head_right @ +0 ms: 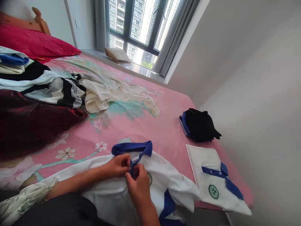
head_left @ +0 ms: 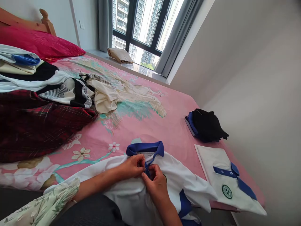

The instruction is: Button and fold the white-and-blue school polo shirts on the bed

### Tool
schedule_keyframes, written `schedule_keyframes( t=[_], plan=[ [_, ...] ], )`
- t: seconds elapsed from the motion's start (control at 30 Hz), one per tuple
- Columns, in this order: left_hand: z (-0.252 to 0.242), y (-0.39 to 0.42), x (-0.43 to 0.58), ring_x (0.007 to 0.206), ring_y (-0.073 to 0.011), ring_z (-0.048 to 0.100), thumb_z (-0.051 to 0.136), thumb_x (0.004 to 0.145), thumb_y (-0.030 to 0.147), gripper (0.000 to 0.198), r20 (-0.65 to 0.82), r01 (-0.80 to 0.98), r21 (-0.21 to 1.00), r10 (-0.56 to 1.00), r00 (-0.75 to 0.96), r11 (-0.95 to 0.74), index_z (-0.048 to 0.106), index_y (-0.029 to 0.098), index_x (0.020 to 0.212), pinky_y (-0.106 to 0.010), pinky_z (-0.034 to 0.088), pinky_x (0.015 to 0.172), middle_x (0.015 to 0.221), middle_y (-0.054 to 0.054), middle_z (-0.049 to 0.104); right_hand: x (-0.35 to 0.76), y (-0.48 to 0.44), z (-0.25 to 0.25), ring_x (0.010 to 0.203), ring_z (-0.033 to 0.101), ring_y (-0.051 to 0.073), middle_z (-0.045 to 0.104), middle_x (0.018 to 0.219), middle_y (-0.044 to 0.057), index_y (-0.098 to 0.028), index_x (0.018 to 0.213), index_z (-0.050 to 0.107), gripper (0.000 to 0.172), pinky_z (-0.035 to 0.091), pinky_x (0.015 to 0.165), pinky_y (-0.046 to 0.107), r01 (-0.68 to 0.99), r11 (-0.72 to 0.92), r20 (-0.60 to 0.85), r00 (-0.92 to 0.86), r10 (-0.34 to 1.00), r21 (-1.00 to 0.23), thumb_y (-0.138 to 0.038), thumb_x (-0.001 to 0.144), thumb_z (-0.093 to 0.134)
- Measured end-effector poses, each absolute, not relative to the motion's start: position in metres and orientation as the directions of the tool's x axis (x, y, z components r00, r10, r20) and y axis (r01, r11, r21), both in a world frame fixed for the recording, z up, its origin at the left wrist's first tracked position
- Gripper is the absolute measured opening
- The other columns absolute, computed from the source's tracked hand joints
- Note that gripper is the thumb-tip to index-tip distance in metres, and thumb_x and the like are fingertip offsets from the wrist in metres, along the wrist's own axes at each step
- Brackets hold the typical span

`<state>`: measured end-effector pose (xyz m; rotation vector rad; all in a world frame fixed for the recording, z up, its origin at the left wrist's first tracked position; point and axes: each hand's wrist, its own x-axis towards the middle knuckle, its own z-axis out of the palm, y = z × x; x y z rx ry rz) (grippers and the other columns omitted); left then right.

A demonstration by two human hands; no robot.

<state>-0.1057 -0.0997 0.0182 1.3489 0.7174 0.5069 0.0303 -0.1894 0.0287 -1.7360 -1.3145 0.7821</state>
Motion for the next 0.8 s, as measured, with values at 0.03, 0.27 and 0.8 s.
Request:
schedule_keyframes(
  t=[0.03, 0.27, 0.8],
  plan=[
    [0.019, -0.1, -0.106, 0.038, -0.0062, 0.036, 0.055, 0.064, 0.021, 0.018, -0.173, 0.088, 0.984, 0.702, 0.691, 0.156, 0.038, 0.022, 0.07, -0.02, 0.029, 0.039, 0.046, 0.012, 0.037, 0.032, -0.189, 0.032, 0.064, 0.054, 0.016, 0.061, 0.07, 0.0, -0.019, 0.085, 0.058, 0.019, 0.039, 0.062, 0.025, 0.53, -0.144, -0.016, 0.239, 0.971, -0.835, -0.034, 0.075, 0.061],
    [0.014, -0.108, -0.105, 0.06, -0.01, 0.043, 0.049, 0.07, 0.012, 0.007, 0.122, 0.381, 0.795, 0.738, 0.663, -0.473, 0.048, 0.019, 0.07, -0.023, 0.03, 0.056, 0.065, 0.003, 0.05, 0.042, -0.195, 0.041, 0.081, 0.057, 0.02, 0.064, 0.087, 0.006, -0.019, 0.089, 0.059, 0.022, 0.04, 0.075, 0.029, 0.655, -0.127, 0.103, 0.301, 0.948, -0.744, -0.033, 0.087, 0.043],
    [0.013, -0.1, -0.108, 0.05, -0.0086, 0.047, 0.053, 0.069, 0.018, 0.012, -0.086, 0.075, 0.996, 0.719, 0.689, 0.047, 0.043, 0.02, 0.073, -0.021, 0.037, 0.049, 0.053, 0.009, 0.048, 0.03, -0.185, 0.022, 0.069, 0.054, 0.016, 0.063, 0.072, 0.003, -0.017, 0.077, 0.064, 0.024, 0.042, 0.065, 0.026, 0.317, -0.096, -0.002, 0.287, 0.958, -0.944, -0.04, 0.078, 0.059]
  ],
)
